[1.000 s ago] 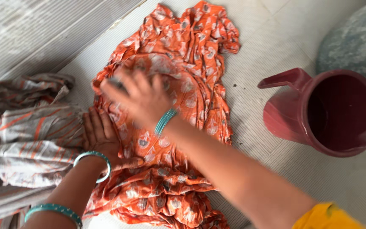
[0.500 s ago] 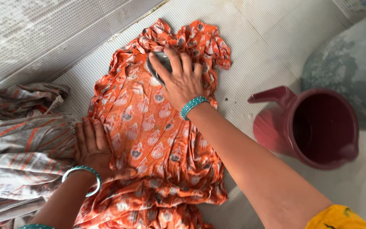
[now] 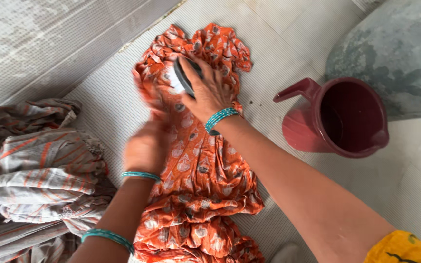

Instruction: The person scrubs an orange patterned cloth on a tiled floor using hands and a brush. They apply soap from a container and rinse the cloth with water from a red pitcher, repeating the scrubbing and rinsing process.

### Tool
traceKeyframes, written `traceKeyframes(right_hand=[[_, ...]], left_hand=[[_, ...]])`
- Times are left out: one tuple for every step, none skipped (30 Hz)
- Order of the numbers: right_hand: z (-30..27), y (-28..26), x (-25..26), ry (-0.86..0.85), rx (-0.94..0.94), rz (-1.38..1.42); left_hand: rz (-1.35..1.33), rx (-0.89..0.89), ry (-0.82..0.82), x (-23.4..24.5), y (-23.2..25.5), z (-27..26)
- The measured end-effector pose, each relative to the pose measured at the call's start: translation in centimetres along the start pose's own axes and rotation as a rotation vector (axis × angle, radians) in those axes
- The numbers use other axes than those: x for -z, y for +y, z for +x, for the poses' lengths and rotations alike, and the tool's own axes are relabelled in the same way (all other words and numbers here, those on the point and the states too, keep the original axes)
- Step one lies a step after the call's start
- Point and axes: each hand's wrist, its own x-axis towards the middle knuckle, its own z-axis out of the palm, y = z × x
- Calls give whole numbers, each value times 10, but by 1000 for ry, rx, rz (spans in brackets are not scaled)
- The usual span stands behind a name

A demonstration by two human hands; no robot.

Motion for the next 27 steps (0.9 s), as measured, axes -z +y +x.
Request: traceKeyframes(right_hand=[[-2, -1, -1, 51, 44, 21], [-4, -2, -2, 103, 88, 42], [-7, -3, -3, 99, 145, 22], [-10, -4, -5, 94, 201, 1], [-13, -3, -7, 89, 259, -24], [-14, -2, -9, 58, 261, -49], [-19, -2, -12, 21, 262, -70], [-24, -1, -15, -16, 263, -91], [-31, -1, -17, 6, 294, -98], [-38, -1, -19, 29, 324, -105], [-43, -3, -21, 58, 358, -112], [-53, -5, -22, 24, 354, -73], [-69, -6, -22, -12, 350, -38], [-79, -7, -22, -48, 346, -3], [-82, -8, -22, -16, 376, -29], [-82, -7, -22, 16, 406, -55], [-78, -5, -24, 48, 434, -82], [-65, -2, -28, 87, 442, -106], [-46, 1, -34, 126, 451, -129], [-27, 5, -38, 164, 460, -152], [-10, 9, -41, 158, 438, -151], [9, 13, -44, 151, 416, -149], [31, 16, -46, 150, 397, -149], [51, 16, -48, 148, 372, -146], [71, 15, -51, 148, 348, -143], [86, 15, -52, 147, 323, -139], [95, 17, -51, 151, 316, -162]], left_hand=[[76, -141, -136, -4, 14, 1], [118, -171, -171, -5, 27, -3], [159, -200, -206, -3, 38, -10], [201, -229, -241, 1, 46, -15], [183, -155, -166, 6, 50, -14], [164, -81, -91, 8, 52, -12], [146, -2, -22, 7, 54, -13], [211, 5, 3, 5, 53, -13], [282, 17, 28, 5, 47, -12], [353, 28, 53, 5, 42, -13], [405, 26, -24, 3, 40, -13], [458, 25, -101, 1, 39, -13], [507, 25, -180, -2, 41, -13], [561, 35, -193, -4, 44, -13], [617, 45, -206, -6, 46, -15], [674, 54, -219, -7, 48, -14], [679, 68, -287, -8, 48, -12], [684, 83, -356, -8, 47, -10], [689, 98, -423, -10, 45, -8], [659, 77, -357, -13, 43, -6], [629, 59, -295, -17, 41, -6], [599, 42, -232, -20, 39, -8], [513, 15, -158, -23, 36, -9], [428, -12, -83, -25, 34, -11], [343, -40, -9, -27, 32, -10], [338, -42, -7, -28, 30, -6], [330, -41, -10, -28, 30, -6]])
